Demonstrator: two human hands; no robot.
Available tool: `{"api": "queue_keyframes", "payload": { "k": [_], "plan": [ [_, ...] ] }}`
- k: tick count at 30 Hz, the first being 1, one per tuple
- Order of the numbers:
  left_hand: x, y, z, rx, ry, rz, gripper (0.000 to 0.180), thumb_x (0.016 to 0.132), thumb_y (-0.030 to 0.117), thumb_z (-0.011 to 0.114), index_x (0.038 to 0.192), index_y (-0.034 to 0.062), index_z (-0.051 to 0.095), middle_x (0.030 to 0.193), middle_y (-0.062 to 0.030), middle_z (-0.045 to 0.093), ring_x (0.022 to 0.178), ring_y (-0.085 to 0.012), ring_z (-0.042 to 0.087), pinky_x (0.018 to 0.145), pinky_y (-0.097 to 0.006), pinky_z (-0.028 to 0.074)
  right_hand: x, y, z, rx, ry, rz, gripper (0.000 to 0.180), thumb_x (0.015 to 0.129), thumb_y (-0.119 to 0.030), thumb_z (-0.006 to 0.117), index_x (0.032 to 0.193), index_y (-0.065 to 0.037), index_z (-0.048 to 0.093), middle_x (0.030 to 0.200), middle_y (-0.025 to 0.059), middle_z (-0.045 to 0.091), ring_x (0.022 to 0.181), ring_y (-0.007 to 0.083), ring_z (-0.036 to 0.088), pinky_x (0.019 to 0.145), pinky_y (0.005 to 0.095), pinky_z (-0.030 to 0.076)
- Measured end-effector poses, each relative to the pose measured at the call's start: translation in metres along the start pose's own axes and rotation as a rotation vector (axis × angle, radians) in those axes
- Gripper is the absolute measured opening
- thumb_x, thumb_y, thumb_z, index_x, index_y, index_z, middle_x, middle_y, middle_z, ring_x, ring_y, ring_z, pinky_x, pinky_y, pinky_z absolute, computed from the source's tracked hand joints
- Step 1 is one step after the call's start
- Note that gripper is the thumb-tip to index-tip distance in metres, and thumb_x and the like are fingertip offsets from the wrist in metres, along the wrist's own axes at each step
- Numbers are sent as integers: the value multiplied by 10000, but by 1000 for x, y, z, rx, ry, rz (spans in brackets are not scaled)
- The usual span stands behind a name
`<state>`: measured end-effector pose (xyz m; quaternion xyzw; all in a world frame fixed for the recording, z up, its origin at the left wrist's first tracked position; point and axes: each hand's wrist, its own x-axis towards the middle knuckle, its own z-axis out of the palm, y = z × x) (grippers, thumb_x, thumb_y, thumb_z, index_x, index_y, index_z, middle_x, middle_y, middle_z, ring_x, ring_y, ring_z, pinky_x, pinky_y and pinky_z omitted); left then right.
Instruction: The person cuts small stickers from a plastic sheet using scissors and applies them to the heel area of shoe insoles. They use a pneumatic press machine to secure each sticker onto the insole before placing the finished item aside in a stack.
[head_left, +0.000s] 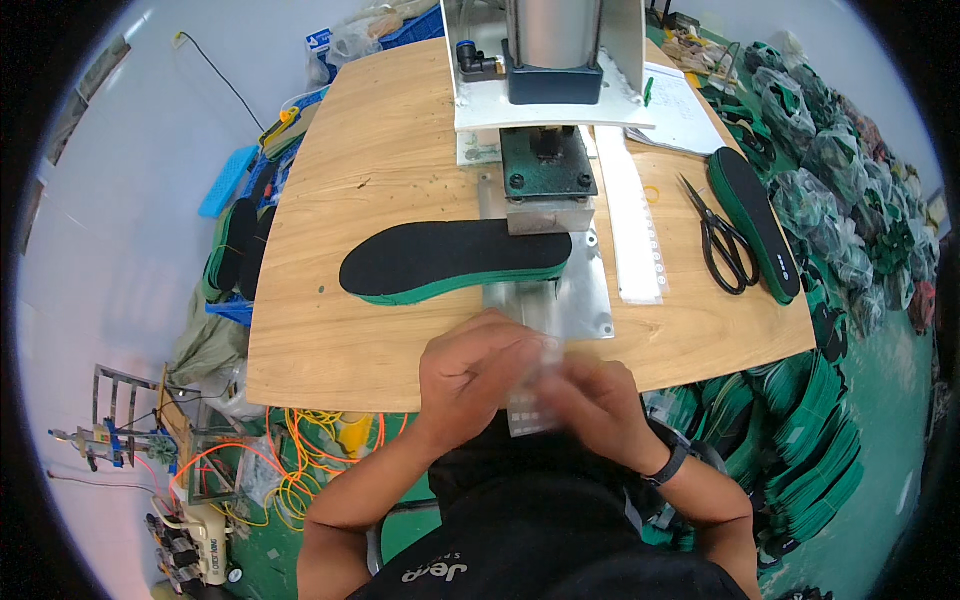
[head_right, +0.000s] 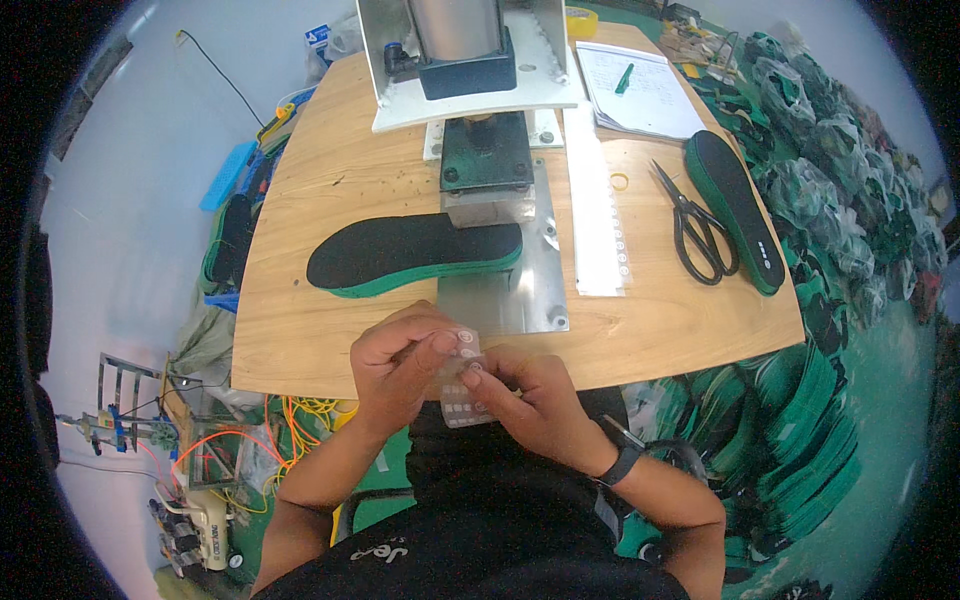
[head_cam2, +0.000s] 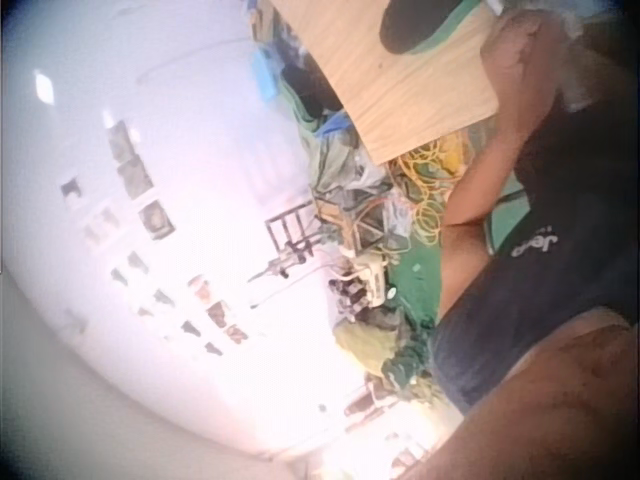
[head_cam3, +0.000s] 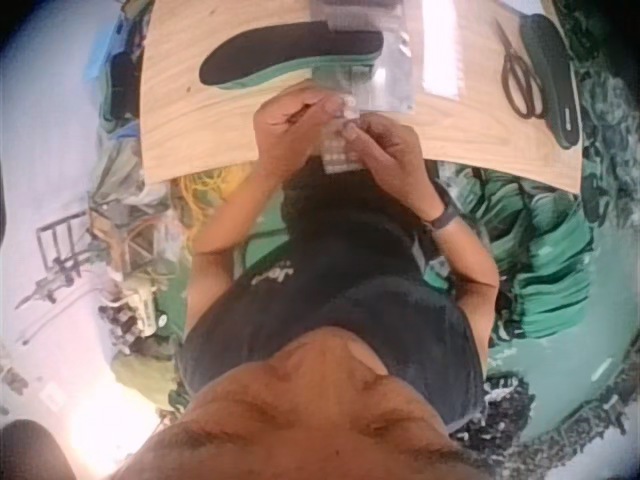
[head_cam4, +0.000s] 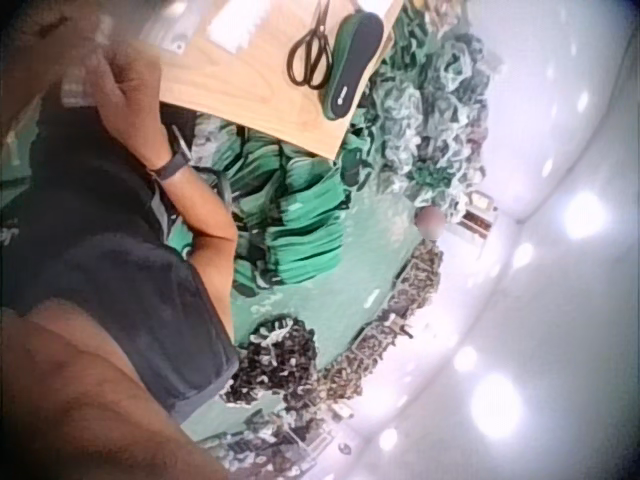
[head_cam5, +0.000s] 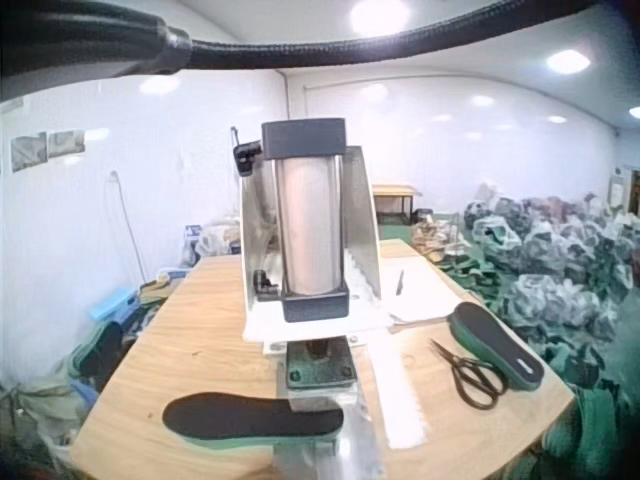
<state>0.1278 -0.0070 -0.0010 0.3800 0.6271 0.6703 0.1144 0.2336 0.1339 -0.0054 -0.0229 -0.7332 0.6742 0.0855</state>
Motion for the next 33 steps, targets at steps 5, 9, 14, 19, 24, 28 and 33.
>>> {"api": "queue_keyframes", "payload": {
  "k": [5, 9, 14, 19, 24, 28, 33],
  "plan": [
    [60, -17, -45, 398, -36, 201, 340, 773, 196, 739, 1020, -20, 649, 1080, -163, 618, 1022, -265, 591, 856, -346, 480, 15, 13, -12, 42, 130, 147, 236, 947, -172, 553, 839, 23, 630, 653, 47, 589, 580, 86, 524, 549, 243, 438],
    [92, -26, -90, 918, -219, 137, 708, 653, 382, 805, 1211, 20, 562, 1336, -165, 481, 1251, -345, 432, 1043, -402, 356, 25, 24, -18, 384, 271, 198, 236, 948, -187, 559, 843, 10, 637, 741, 24, 625, 611, 77, 579, 511, 200, 458],
    [103, -41, -94, 998, -427, -19, 718, 668, 441, 780, 1206, 19, 561, 1178, -193, 584, 1091, -369, 531, 957, -399, 408, 36, 29, -22, 471, 336, 320, 226, 945, -209, 561, 875, -11, 644, 744, 20, 631, 573, 55, 565, 455, 190, 458],
    [104, -46, -95, 1016, -423, 58, 726, 687, 508, 735, 1179, -2, 575, 1046, -179, 624, 977, -337, 574, 887, -386, 422, 55, 20, -15, 518, 320, 432, 201, 934, -199, 562, 863, -25, 636, 698, 11, 620, 510, 47, 539, 401, 178, 382],
    [106, -46, -94, 1001, -422, 79, 677, 688, 446, 755, 1169, 6, 569, 1007, -183, 613, 949, -359, 565, 868, -411, 427, 73, 29, -16, 514, 324, 444, 187, 921, -179, 557, 798, -48, 611, 668, 21, 608, 497, 61, 539, 386, 189, 351],
    [107, -47, -93, 1008, -420, 75, 666, 680, 436, 754, 1158, 8, 574, 1001, -187, 611, 944, -355, 564, 866, -410, 428, 79, 28, -11, 574, 387, 447, 203, 919, -193, 562, 782, -48, 603, 663, 23, 604, 495, 71, 540, 394, 201, 371],
    [107, -42, -91, 1009, -412, 21, 661, 684, 454, 739, 1143, 5, 586, 992, -185, 614, 941, -342, 566, 867, -395, 424, 79, 30, -12, 563, 373, 460, 204, 919, -187, 563, 780, -43, 601, 673, 28, 605, 508, 82, 551, 420, 210, 407]
  ]
}}
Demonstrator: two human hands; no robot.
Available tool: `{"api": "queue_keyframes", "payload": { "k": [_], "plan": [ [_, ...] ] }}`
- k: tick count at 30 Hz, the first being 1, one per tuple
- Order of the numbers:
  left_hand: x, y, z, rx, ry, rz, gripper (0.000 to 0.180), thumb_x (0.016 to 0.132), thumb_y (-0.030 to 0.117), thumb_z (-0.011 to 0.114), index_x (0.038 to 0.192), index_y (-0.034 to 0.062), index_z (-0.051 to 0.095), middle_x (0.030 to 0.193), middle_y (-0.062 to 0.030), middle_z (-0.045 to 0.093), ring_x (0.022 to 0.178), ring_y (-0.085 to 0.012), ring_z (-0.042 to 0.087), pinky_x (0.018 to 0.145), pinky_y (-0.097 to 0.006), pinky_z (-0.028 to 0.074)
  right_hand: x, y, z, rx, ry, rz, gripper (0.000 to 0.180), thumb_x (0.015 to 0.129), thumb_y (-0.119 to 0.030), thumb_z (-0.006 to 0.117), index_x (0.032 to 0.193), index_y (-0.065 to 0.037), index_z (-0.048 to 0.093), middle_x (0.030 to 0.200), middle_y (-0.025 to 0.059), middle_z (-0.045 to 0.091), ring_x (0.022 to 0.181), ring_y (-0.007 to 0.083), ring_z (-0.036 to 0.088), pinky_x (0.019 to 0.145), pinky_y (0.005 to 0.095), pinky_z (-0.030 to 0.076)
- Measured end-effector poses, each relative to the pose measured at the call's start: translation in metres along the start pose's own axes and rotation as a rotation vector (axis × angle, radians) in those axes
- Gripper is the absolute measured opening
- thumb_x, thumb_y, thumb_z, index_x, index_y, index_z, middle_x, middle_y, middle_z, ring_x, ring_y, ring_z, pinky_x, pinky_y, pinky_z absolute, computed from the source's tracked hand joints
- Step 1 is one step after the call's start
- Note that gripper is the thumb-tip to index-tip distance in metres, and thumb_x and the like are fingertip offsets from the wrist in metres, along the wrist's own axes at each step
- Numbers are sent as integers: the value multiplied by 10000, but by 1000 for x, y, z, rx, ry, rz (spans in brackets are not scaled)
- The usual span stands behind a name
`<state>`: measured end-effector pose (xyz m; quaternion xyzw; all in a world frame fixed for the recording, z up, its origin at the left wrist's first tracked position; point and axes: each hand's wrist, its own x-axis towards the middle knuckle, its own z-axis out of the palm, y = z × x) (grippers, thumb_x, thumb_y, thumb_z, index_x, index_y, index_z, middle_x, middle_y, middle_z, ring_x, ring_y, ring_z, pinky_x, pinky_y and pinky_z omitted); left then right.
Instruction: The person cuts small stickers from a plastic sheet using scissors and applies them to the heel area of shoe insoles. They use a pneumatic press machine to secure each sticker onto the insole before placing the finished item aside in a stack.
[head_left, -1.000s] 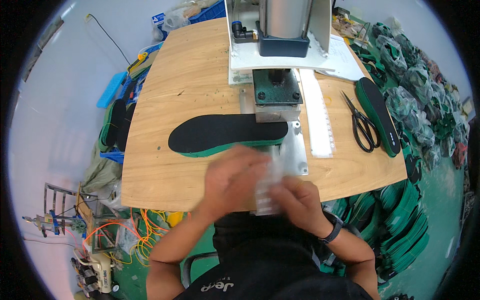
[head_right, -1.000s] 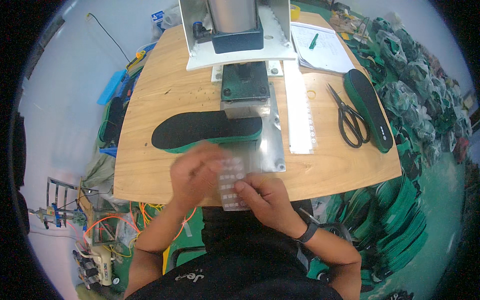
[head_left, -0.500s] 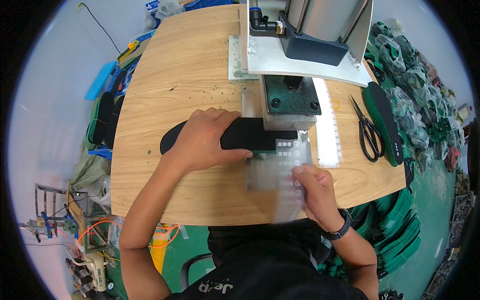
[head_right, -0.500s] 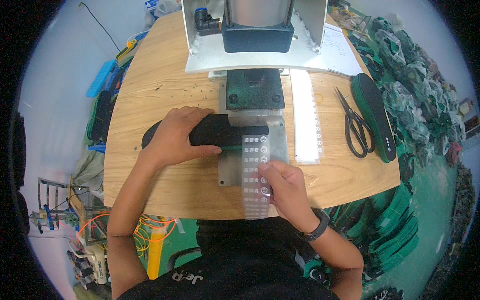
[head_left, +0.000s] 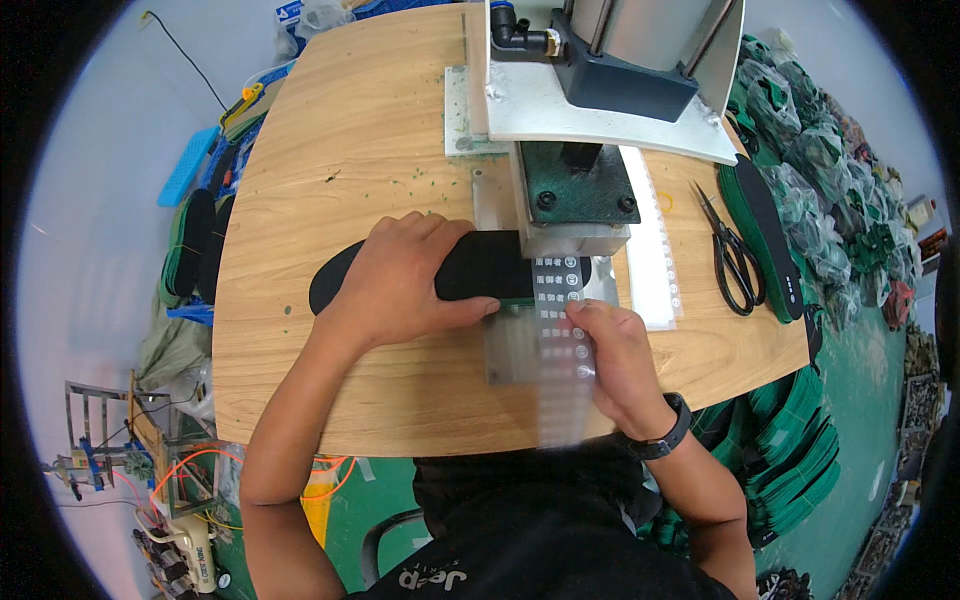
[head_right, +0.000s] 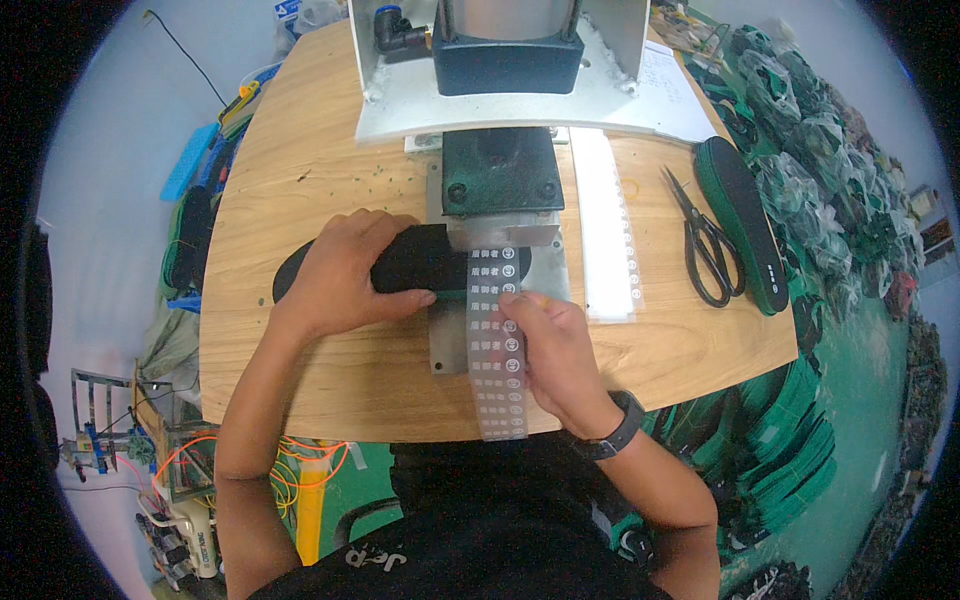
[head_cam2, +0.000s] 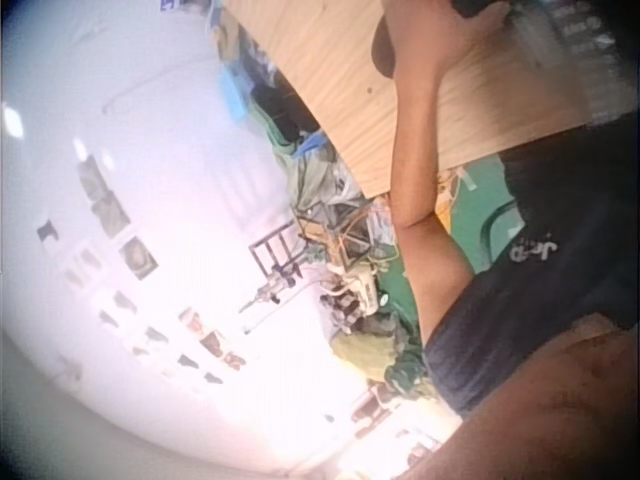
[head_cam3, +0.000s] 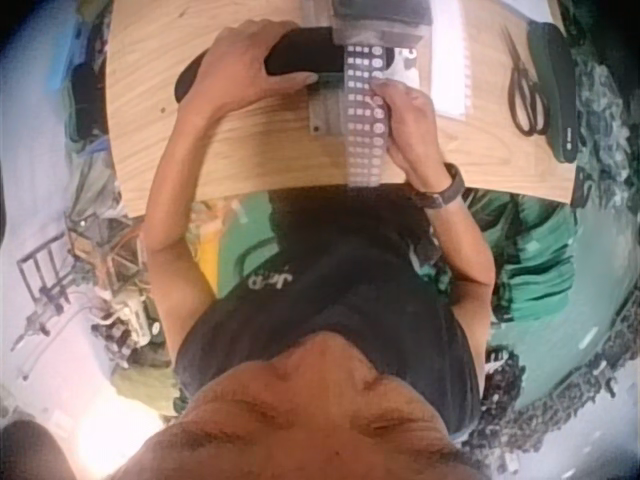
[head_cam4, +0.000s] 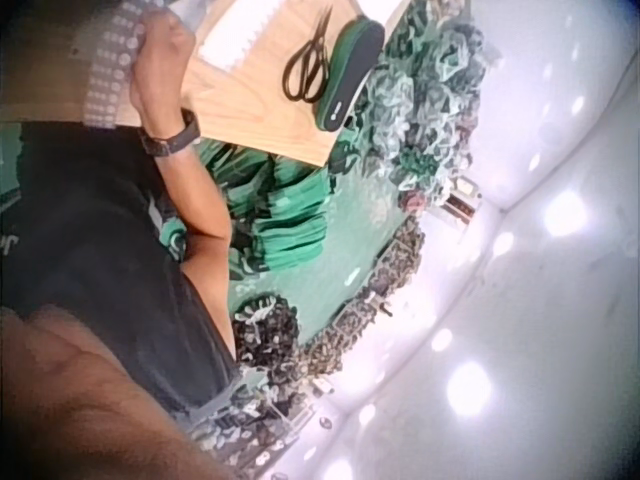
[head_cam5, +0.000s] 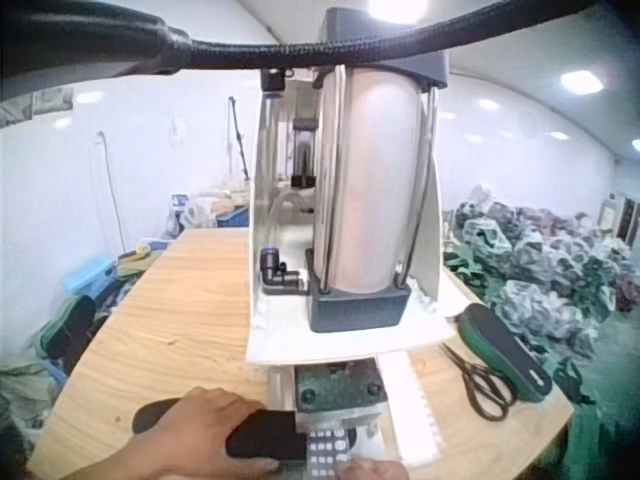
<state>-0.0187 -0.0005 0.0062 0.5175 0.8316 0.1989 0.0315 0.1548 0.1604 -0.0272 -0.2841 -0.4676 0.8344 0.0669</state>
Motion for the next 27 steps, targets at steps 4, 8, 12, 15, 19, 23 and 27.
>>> {"api": "queue_keyframes", "payload": {
  "k": [4, 8, 12, 15, 19, 23, 27],
  "plan": [
    [-3, 1, 1, 11, 28, -6, 675, 692, 498, 721, 1135, 3, 597, 977, -165, 623, 949, -310, 576, 875, -368, 417, -1, -2, 2, 9, -6, 28, 198, 921, -181, 563, 790, -39, 605, 694, 33, 611, 529, 84, 561, 450, 211, 439],
    [-1, -2, 1, -25, 6, 3, 667, 679, 444, 762, 1157, 18, 579, 1008, -183, 610, 944, -357, 558, 864, -413, 428, 2, -1, 2, 20, 35, 28, 180, 920, -170, 570, 803, -38, 607, 703, 28, 611, 542, 79, 561, 465, 208, 449],
    [0, -2, 2, -13, 4, -12, 683, 673, 445, 770, 1174, 24, 575, 1072, -182, 610, 999, -352, 556, 898, -407, 424, 4, -4, 7, 49, 17, 6, 183, 929, -155, 564, 792, -39, 597, 701, 16, 604, 557, 68, 556, 461, 206, 436],
    [1, -2, 2, -19, 6, -9, 691, 668, 440, 777, 1184, 29, 573, 1120, -180, 603, 1041, -349, 550, 928, -400, 418, 5, 0, 4, 2, 41, 10, 203, 942, -153, 547, 778, -41, 587, 697, 11, 599, 559, 59, 549, 452, 204, 420],
    [-4, -4, 6, -45, 106, 50, 658, 660, 387, 795, 1177, 43, 577, 1188, -156, 578, 1089, -350, 531, 963, -402, 405, 6, 3, 6, 38, 36, -8, 208, 944, -169, 545, 775, -55, 584, 651, 5, 583, 489, 54, 514, 402, 201, 380],
    [-4, -6, 7, -130, 149, 136, 552, 654, 289, 810, 1115, 68, 602, 1248, -130, 547, 1134, -348, 507, 980, -402, 398, 5, 3, 2, -10, 25, -3, 219, 948, -188, 541, 770, -66, 581, 611, 0, 570, 429, 55, 480, 363, 199, 347],
    [-6, -6, 8, -125, 181, 172, 433, 678, 220, 776, 1052, 67, 623, 1204, -143, 580, 1087, -342, 543, 932, -401, 437, 4, 0, 5, -32, 34, -11, 212, 950, -182, 534, 797, -48, 595, 643, 12, 587, 459, 51, 493, 374, 196, 352]
  ]
}}
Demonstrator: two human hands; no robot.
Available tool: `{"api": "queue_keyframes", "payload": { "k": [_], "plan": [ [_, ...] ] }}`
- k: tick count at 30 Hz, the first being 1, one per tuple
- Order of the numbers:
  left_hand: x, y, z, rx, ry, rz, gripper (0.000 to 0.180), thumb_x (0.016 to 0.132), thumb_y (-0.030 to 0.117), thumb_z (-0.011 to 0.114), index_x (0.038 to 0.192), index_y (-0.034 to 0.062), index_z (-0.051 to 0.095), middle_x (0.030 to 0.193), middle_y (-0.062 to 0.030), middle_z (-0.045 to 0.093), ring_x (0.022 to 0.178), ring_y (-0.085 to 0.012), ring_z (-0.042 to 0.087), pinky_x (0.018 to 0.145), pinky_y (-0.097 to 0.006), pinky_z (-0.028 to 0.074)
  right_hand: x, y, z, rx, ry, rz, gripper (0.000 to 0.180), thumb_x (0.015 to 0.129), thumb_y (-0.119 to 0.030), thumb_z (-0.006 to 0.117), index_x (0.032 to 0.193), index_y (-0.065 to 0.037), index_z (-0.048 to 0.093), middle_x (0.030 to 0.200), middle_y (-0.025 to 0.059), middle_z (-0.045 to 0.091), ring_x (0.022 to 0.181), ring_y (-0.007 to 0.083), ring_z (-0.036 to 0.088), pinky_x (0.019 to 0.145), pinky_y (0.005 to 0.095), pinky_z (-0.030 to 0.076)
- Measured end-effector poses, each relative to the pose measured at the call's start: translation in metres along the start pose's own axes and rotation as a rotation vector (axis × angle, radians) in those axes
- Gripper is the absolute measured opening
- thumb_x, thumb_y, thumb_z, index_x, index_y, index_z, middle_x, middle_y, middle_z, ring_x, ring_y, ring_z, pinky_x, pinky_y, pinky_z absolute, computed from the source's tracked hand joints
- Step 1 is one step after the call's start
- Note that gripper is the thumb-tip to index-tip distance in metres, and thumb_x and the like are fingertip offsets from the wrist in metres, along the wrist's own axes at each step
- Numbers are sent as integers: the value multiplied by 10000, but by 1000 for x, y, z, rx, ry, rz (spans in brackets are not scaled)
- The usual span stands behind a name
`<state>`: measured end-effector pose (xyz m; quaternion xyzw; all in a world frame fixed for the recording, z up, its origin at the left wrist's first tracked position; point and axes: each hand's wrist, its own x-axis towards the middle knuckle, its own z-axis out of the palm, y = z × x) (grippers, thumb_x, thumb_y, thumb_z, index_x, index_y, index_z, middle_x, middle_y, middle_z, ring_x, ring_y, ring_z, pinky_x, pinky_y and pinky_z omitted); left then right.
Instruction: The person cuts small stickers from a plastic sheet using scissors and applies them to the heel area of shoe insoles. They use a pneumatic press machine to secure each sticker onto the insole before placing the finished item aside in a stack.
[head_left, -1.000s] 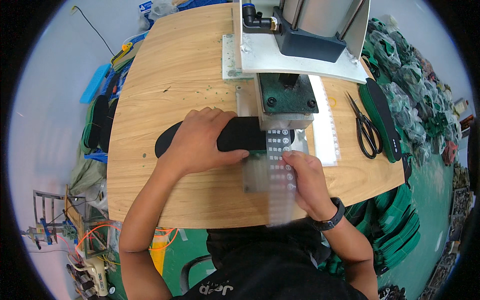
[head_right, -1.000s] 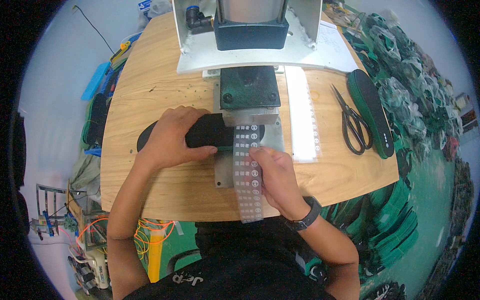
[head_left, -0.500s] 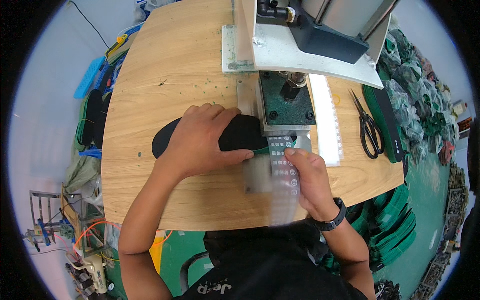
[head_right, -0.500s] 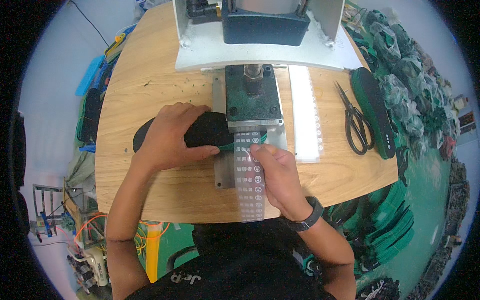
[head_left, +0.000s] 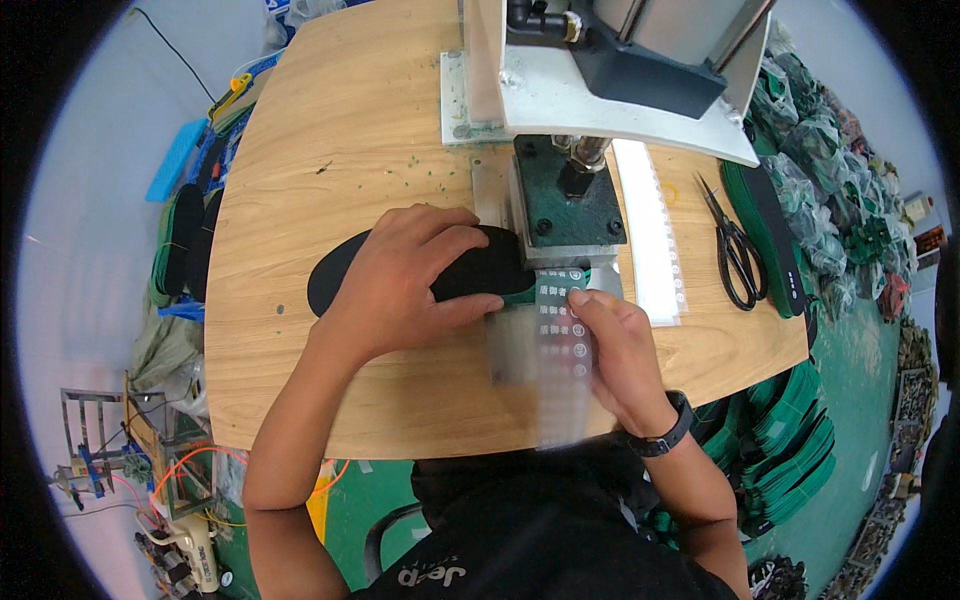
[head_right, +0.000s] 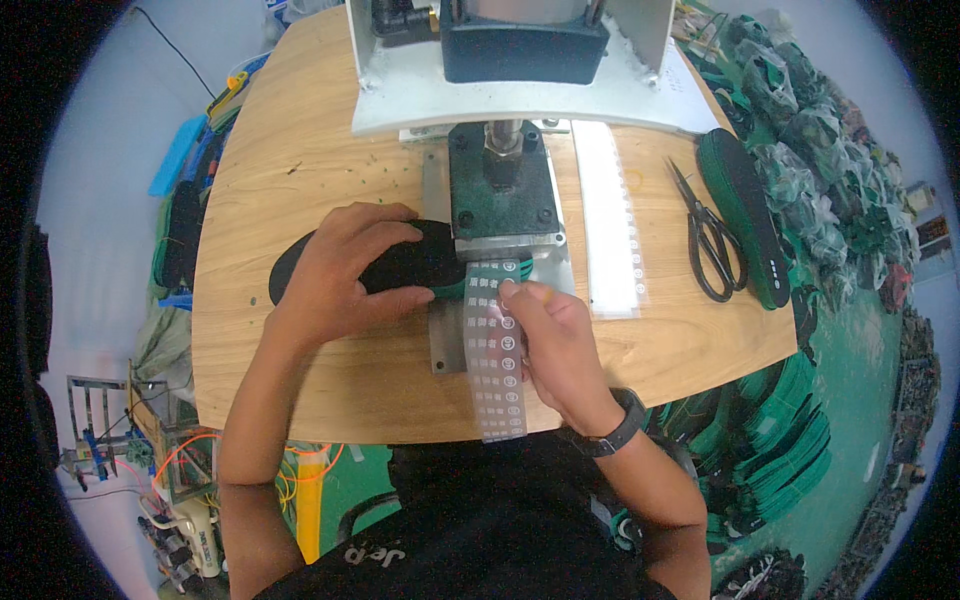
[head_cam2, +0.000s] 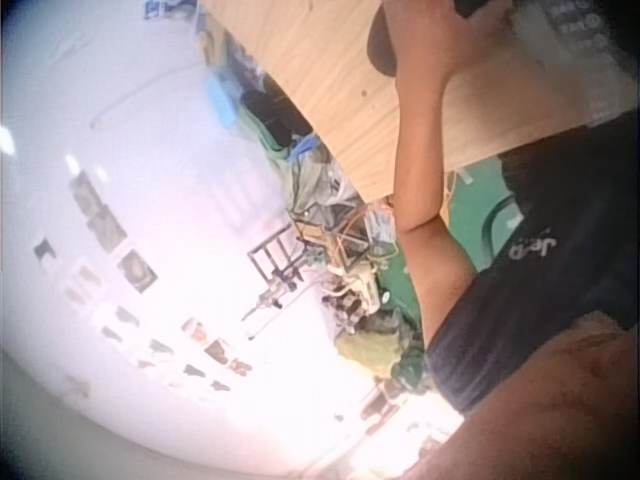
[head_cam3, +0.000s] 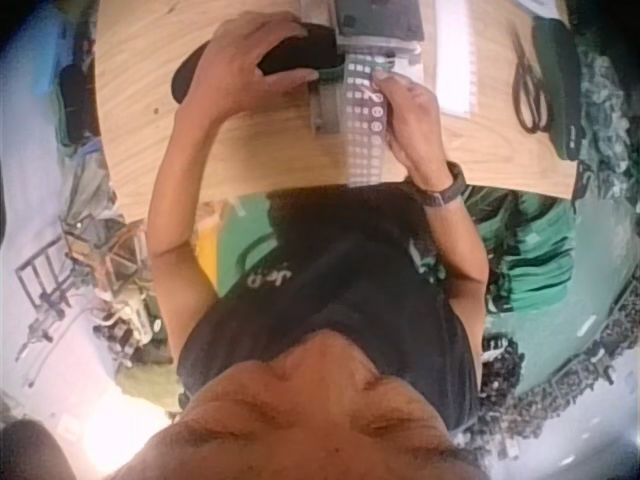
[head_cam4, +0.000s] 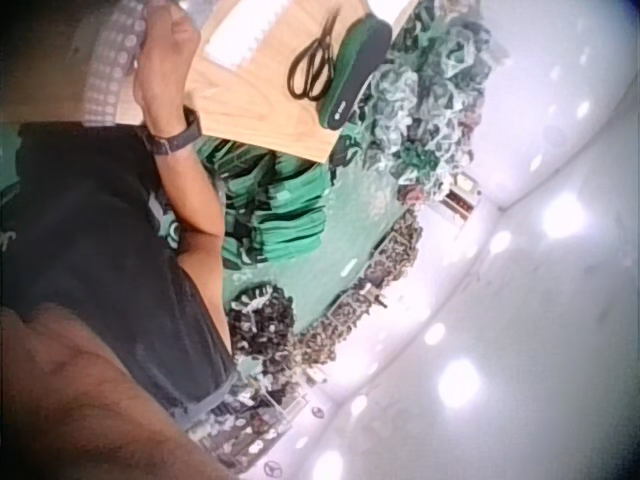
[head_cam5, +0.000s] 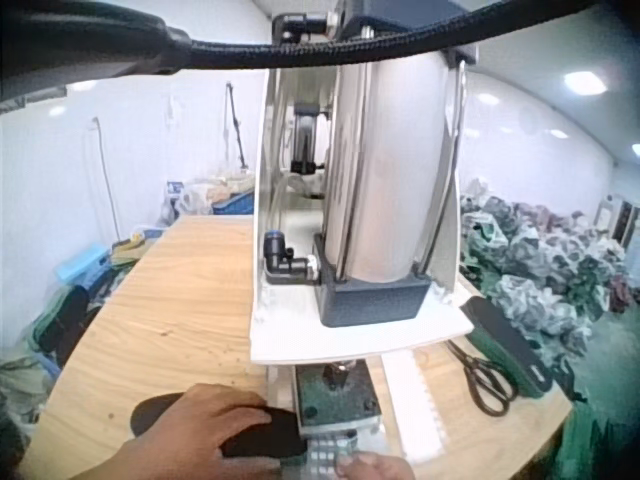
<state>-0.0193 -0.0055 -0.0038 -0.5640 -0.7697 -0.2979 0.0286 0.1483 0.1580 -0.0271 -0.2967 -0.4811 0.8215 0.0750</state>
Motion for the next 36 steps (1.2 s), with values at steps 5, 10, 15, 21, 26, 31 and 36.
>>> {"api": "queue_keyframes", "payload": {
  "k": [5, 10, 15, 21, 26, 31, 36],
  "plan": [
    [-4, -9, 6, 37, 116, 90, 252, 702, 89, 654, 939, 14, 613, 1045, -191, 638, 941, -343, 608, 841, -407, 487, -36, 12, 0, -74, -62, -115, 145, 911, -110, 553, 815, -16, 609, 733, 34, 606, 604, 87, 560, 526, 211, 434],
    [-1, 1, -11, -214, 72, -349, 85, 661, 14, 558, 721, -28, 516, 721, -190, 569, 649, -346, 537, 612, -375, 464, -51, 10, -12, -37, -60, 73, 111, 885, -68, 549, 811, -10, 609, 729, 41, 596, 629, 105, 562, 569, 221, 458],
    [-6, -3, -6, -282, 142, -258, 76, 656, 7, 547, 660, -33, 483, 615, -176, 472, 560, -323, 435, 526, -369, 387, -10, 2, 1, 0, 0, -15, 212, 923, -173, 551, 750, -58, 589, 643, 17, 588, 471, 76, 537, 348, 201, 337],
    [-7, -13, -1, -267, 149, -151, 72, 653, 15, 547, 649, -21, 485, 619, -178, 463, 572, -342, 427, 548, -382, 392, 2, 2, 3, -8, 5, -20, 235, 931, -197, 553, 746, -55, 585, 611, 18, 584, 437, 73, 525, 338, 194, 330],
    [-7, -8, -5, -202, 94, -151, 74, 660, 35, 545, 683, -10, 491, 679, -184, 502, 636, -366, 467, 599, -409, 411, 4, 3, 1, 2, 5, -16, 235, 928, -200, 565, 747, -51, 584, 607, 19, 579, 438, 76, 530, 338, 197, 334],
    [-8, -6, -4, -167, 23, -124, 139, 671, 82, 593, 771, 5, 534, 770, -186, 544, 736, -379, 515, 671, -430, 434, 5, 2, 5, -46, 45, -6, 235, 927, -196, 575, 746, -47, 585, 610, 21, 576, 447, 80, 536, 350, 210, 355],
    [-3, 6, -4, -96, -86, -192, 499, 657, 260, 775, 1058, 42, 571, 1163, -138, 601, 1087, -336, 540, 972, -407, 410, 4, 6, 6, 12, 75, -33, 253, 940, -209, 563, 753, -40, 590, 625, 32, 584, 464, 86, 548, 354, 213, 360]
  ]
}}
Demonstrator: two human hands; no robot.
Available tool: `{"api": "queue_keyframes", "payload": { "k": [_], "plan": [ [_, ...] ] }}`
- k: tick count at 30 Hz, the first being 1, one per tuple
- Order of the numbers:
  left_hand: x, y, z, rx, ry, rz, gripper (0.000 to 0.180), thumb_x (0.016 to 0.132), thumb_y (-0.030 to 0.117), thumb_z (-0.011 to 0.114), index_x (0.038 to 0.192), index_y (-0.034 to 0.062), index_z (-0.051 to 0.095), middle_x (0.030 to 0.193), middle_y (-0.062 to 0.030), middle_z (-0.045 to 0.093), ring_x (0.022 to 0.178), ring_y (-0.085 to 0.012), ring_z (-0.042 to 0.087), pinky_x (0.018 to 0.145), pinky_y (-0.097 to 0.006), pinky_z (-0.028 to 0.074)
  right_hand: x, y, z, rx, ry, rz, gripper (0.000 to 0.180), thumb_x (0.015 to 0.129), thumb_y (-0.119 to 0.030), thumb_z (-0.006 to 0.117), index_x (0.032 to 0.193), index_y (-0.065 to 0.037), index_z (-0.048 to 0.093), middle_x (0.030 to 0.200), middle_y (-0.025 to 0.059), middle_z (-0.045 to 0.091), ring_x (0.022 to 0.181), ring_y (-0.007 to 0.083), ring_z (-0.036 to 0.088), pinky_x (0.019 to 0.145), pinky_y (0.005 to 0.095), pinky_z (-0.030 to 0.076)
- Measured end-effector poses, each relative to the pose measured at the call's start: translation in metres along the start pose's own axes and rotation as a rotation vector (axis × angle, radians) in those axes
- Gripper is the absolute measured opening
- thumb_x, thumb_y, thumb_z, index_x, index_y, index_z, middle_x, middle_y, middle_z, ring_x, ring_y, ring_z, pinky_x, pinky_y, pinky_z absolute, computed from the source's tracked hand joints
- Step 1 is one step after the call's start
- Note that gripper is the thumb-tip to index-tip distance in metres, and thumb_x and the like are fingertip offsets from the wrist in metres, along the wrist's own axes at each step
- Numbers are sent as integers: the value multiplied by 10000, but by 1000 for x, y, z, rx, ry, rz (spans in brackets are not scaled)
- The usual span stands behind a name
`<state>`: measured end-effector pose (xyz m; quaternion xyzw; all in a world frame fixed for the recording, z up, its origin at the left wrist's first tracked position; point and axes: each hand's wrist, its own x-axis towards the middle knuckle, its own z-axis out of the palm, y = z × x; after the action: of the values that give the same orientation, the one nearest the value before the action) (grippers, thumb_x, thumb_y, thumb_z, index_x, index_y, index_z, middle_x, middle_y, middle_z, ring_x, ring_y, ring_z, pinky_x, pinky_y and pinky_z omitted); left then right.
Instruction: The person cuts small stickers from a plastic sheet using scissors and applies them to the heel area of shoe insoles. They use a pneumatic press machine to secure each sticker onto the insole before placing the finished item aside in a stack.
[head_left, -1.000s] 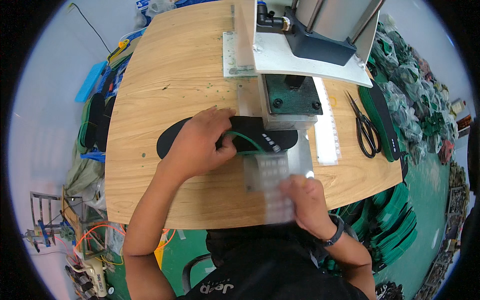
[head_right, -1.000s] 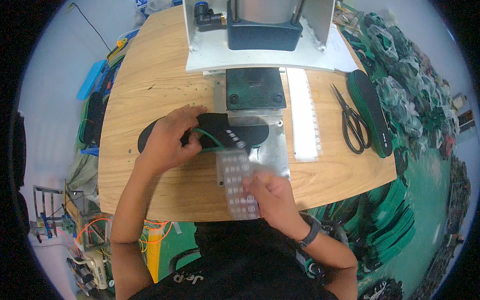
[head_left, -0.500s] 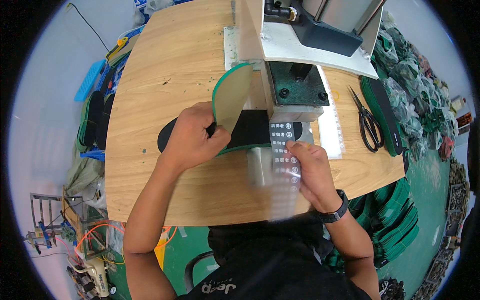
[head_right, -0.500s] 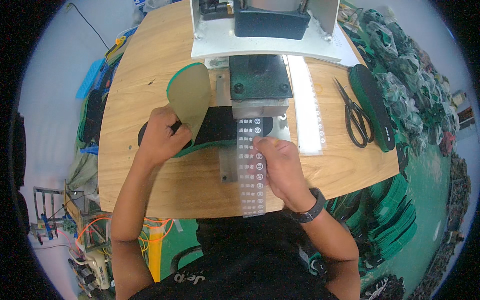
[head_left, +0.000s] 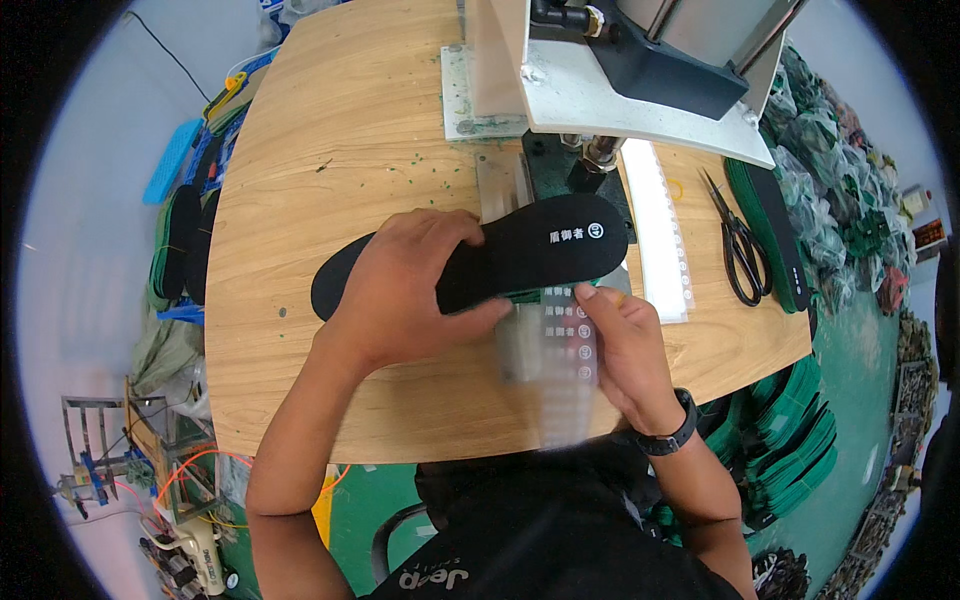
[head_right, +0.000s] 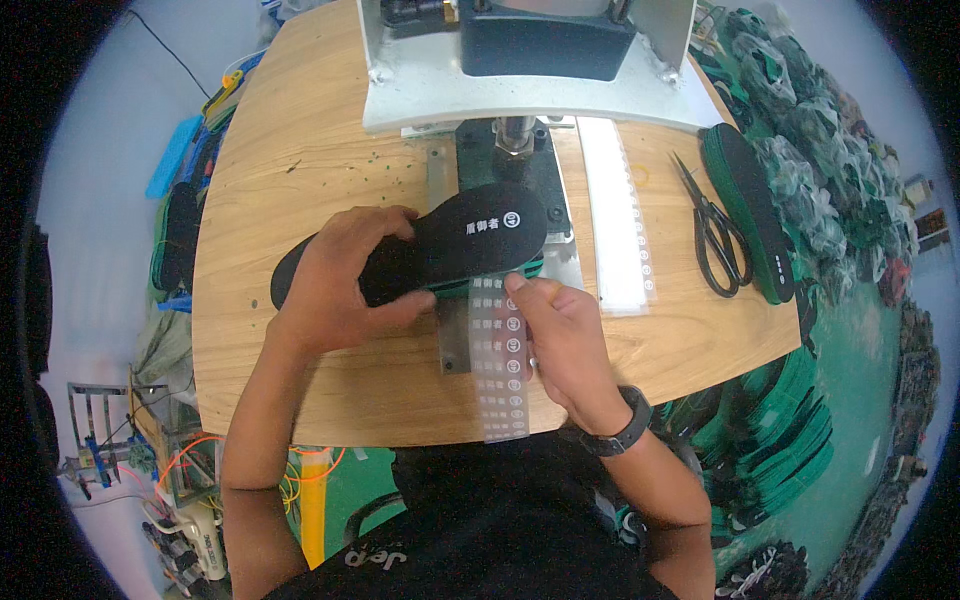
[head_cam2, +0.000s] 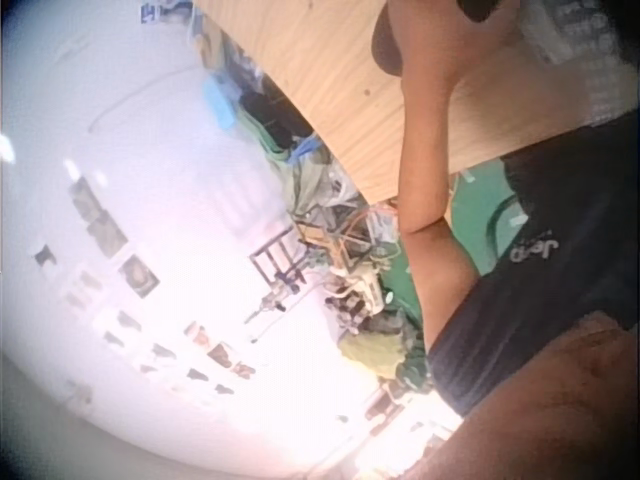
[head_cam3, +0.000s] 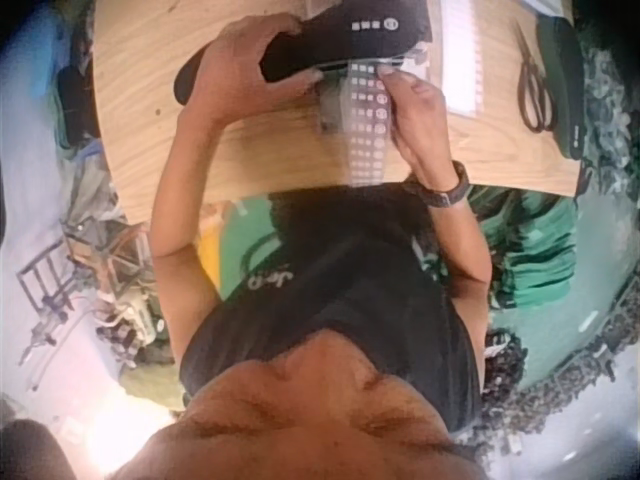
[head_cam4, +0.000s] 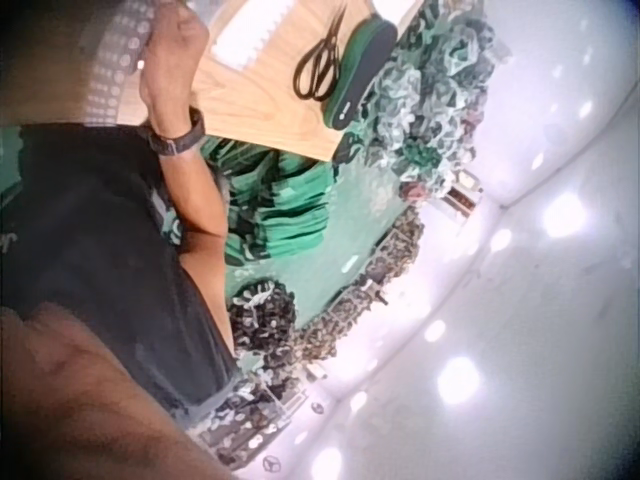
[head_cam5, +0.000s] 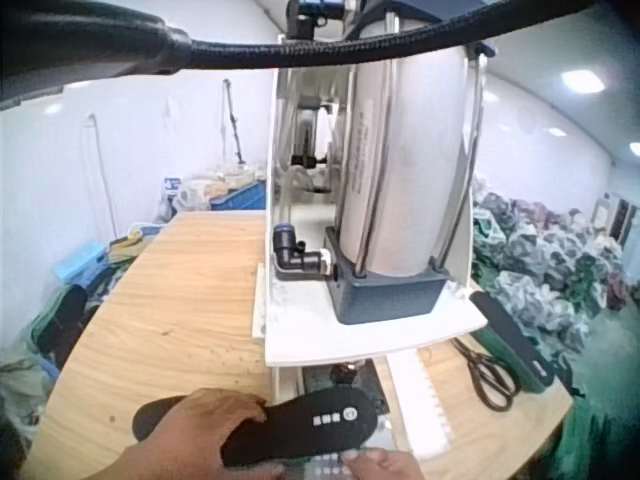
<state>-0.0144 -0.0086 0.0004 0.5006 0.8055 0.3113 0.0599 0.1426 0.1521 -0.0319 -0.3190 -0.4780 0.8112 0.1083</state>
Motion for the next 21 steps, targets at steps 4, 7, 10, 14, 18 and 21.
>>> {"api": "queue_keyframes", "payload": {
  "k": [4, 7, 10, 14, 18, 21],
  "plan": [
    [0, 3, 2, 84, 32, 29, 603, 644, 291, 795, 1151, 53, 572, 1170, -146, 598, 1089, -342, 542, 960, -409, 416, -4, -1, -2, 17, -39, -8, 256, 943, -209, 559, 760, -34, 597, 629, 35, 584, 471, 85, 550, 358, 207, 360],
    [0, -1, 4, 108, 63, 77, 601, 651, 276, 787, 1169, 57, 577, 1144, -158, 605, 1062, -343, 563, 933, -401, 438, -7, 0, -2, -12, -46, -46, 239, 938, -185, 554, 764, -28, 602, 631, 33, 586, 471, 83, 548, 360, 204, 360],
    [2, 1, 1, 46, 86, 79, 486, 685, 201, 732, 1123, 42, 595, 1050, -174, 629, 952, -350, 598, 852, -380, 479, -10, 4, -11, -68, -63, -116, 199, 921, -140, 548, 780, -12, 607, 652, 34, 598, 480, 84, 548, 377, 199, 379],
    [-2, -1, -2, -96, 182, -98, 271, 724, 102, 613, 978, 8, 623, 769, -167, 617, 649, -299, 572, 639, -331, 480, -35, 1, -21, 93, 62, -102, 163, 911, -106, 545, 818, 10, 611, 708, 54, 614, 530, 90, 565, 444, 203, 446],
    [-1, -5, -7, -301, 301, -223, 167, 768, 54, 548, 896, -28, 618, 602, -99, 537, 554, -145, 482, 553, -282, 419, -44, -5, -18, 99, 84, 17, 160, 913, -93, 540, 810, 14, 600, 720, 60, 614, 554, 98, 571, 487, 217, 469],
    [-4, -12, -2, -318, 380, -174, 141, 756, 65, 554, 860, 6, 628, 551, -87, 507, 492, -120, 428, 508, -273, 409, -25, -6, -10, 62, -24, -8, 171, 915, -100, 542, 796, 12, 594, 714, 57, 609, 551, 103, 561, 495, 227, 464]
  ]
}}
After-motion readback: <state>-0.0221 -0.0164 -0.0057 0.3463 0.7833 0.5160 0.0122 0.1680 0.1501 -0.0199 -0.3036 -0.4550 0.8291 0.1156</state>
